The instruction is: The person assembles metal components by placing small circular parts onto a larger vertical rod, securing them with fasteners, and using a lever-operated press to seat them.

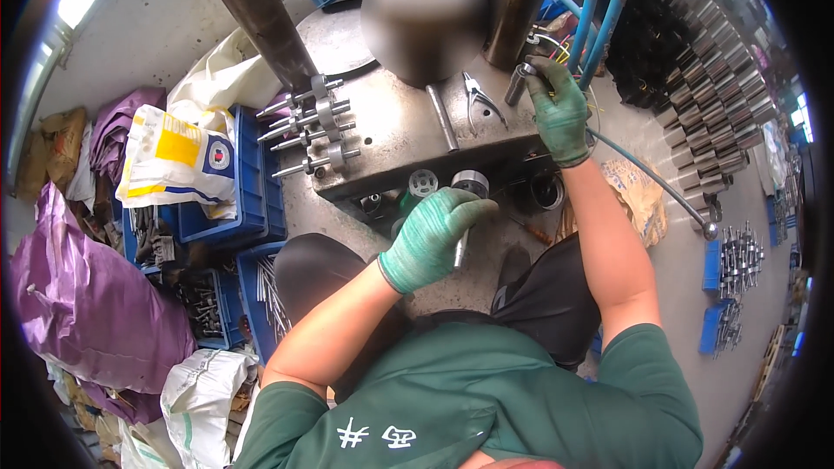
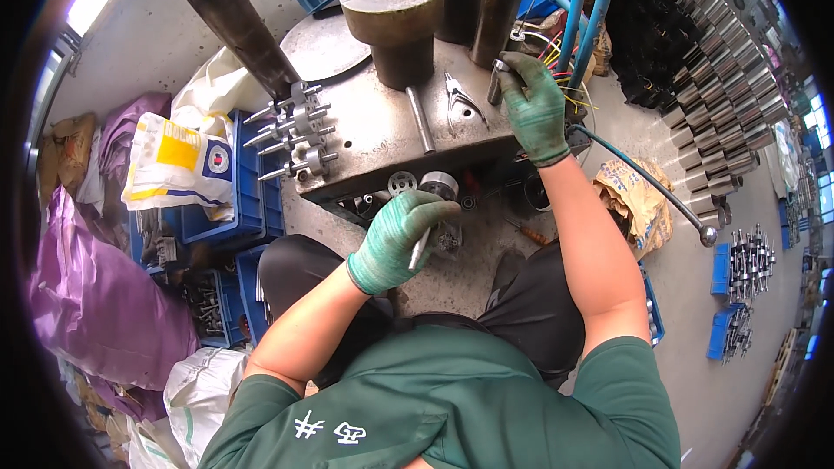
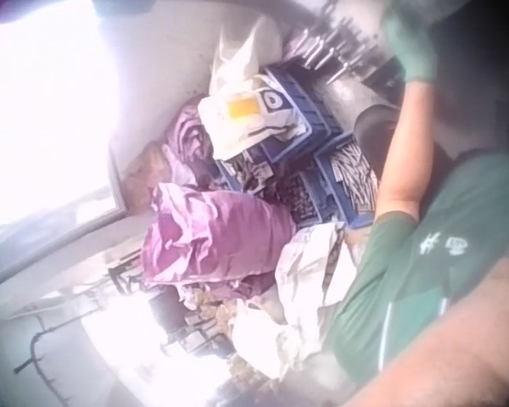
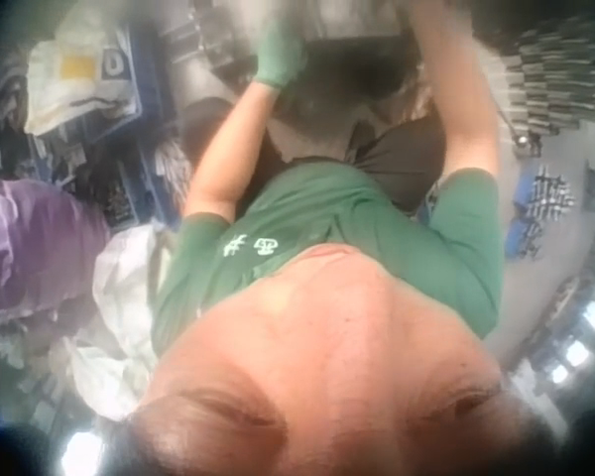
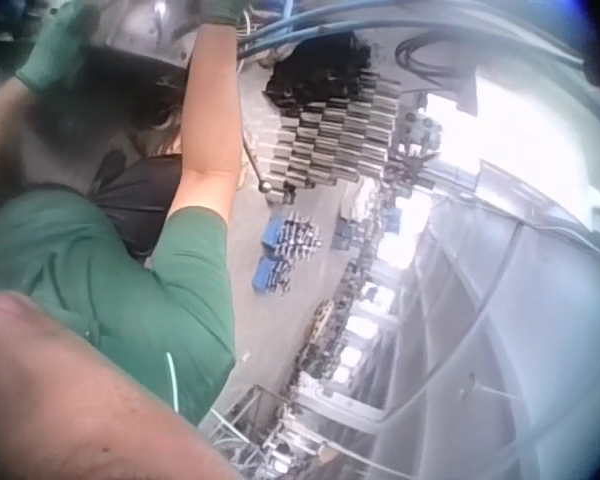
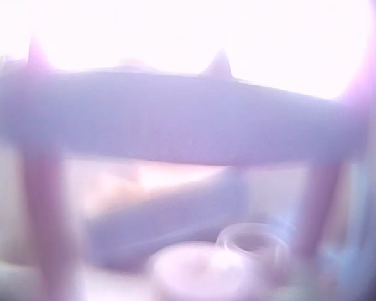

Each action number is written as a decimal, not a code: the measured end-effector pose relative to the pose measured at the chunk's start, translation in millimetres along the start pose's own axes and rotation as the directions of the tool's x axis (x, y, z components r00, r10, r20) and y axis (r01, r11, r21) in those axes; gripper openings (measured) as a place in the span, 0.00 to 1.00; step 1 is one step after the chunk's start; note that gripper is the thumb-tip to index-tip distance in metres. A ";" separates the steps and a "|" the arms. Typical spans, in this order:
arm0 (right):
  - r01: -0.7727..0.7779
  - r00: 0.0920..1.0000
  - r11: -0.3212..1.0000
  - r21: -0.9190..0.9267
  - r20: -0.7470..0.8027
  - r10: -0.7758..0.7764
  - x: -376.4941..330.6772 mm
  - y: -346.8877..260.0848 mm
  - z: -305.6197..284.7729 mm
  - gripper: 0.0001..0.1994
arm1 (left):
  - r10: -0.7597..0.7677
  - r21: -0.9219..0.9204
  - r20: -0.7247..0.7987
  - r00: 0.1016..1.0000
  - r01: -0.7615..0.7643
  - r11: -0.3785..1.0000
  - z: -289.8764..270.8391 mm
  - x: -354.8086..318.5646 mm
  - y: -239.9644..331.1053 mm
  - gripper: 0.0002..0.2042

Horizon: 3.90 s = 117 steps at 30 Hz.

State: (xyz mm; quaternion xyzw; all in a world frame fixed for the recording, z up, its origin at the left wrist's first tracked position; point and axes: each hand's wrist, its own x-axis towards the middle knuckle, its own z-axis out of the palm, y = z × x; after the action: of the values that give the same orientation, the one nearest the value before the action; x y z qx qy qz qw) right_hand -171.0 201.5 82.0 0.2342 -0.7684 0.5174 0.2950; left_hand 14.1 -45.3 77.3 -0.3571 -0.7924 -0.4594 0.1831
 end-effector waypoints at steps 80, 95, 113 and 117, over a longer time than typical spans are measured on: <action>0.161 0.529 0.969 -0.186 0.846 0.074 -49.1 -122.3 -68.3 0.18 | -0.421 -0.378 -0.301 0.856 0.298 0.876 -100.1 283.6 -109.2 0.27; 0.212 0.540 0.598 -0.773 0.603 0.587 18.6 -179.5 -263.2 0.20 | -0.384 -0.261 -0.313 0.869 0.310 0.914 -95.3 288.9 -131.8 0.30; -0.100 0.558 0.691 -0.716 0.535 0.634 -18.2 -170.0 -266.2 0.20 | -0.426 -0.267 -0.257 0.867 0.360 0.894 -96.2 287.0 -136.8 0.30; -0.074 0.402 0.664 -0.744 0.587 0.703 -28.7 -174.4 -259.5 0.19 | -0.421 -0.243 -0.267 0.867 0.362 0.900 -97.3 284.0 -138.3 0.31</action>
State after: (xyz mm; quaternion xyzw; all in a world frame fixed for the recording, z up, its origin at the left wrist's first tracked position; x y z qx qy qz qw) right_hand 20.3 383.4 252.0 0.1433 -0.9629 0.1113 -0.1995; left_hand -283.7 -60.6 220.0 -0.1265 -0.7628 -0.6094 0.1752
